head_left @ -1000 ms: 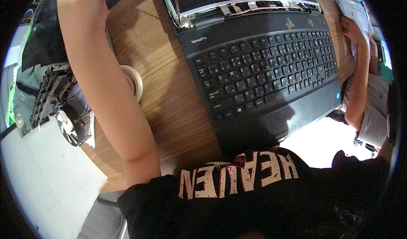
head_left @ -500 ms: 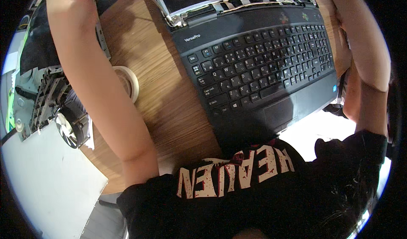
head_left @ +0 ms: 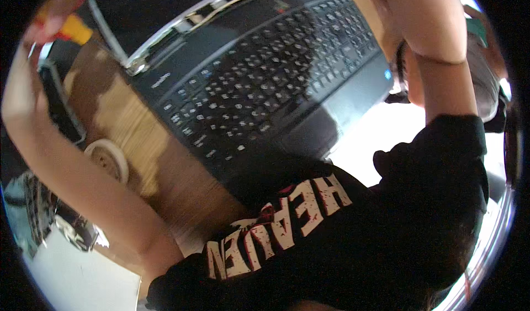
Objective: The person disassembles the top casing of a laptop by removing the screen bezel and unscrewing components along the hinge area using a screwdriver.
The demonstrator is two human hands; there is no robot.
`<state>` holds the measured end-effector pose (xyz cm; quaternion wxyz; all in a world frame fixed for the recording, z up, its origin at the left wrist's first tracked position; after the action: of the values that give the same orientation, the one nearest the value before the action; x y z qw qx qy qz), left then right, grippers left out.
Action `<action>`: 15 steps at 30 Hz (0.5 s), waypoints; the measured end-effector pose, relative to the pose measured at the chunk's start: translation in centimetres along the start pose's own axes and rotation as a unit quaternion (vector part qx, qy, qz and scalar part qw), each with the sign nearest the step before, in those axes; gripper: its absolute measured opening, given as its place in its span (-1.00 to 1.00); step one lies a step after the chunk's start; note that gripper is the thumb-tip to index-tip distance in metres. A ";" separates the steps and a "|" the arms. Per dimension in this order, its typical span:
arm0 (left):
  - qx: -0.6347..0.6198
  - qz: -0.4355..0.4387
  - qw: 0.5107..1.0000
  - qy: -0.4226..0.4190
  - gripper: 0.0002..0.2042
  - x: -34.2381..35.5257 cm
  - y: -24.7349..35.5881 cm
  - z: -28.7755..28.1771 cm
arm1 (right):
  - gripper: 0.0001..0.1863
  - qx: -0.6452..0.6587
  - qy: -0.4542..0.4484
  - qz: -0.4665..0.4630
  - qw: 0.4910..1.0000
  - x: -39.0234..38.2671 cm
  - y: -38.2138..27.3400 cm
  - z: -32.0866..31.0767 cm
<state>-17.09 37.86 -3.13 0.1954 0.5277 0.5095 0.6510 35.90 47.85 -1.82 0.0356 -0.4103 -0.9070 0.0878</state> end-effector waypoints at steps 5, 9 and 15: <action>-0.034 0.017 0.999 0.031 -0.81 -0.9 1.7 -0.6 | -0.71 0.048 0.003 -0.046 0.998 2.0 -7.2 -0.9; -0.055 0.076 0.994 0.058 -0.81 -2.6 2.3 0.6 | -0.70 0.074 0.012 -0.118 0.990 4.9 -14.7 0.1; -0.020 0.114 0.993 0.021 -0.80 -3.8 4.3 1.3 | -0.68 0.090 0.067 -0.208 0.972 8.9 -23.9 1.5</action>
<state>-13.34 33.69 -1.38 0.1193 0.5649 0.4369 0.6897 12.17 38.81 1.12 0.1509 -0.2125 -0.9564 0.1322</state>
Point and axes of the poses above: each hand's wrist, its own x-axis towards the middle knuckle, its own z-axis out of the palm, y = z × x, the point moved 4 cm from there along x, towards the middle knuckle, and after that the axes turned 14 degrees about z, right-handed, at the moved point
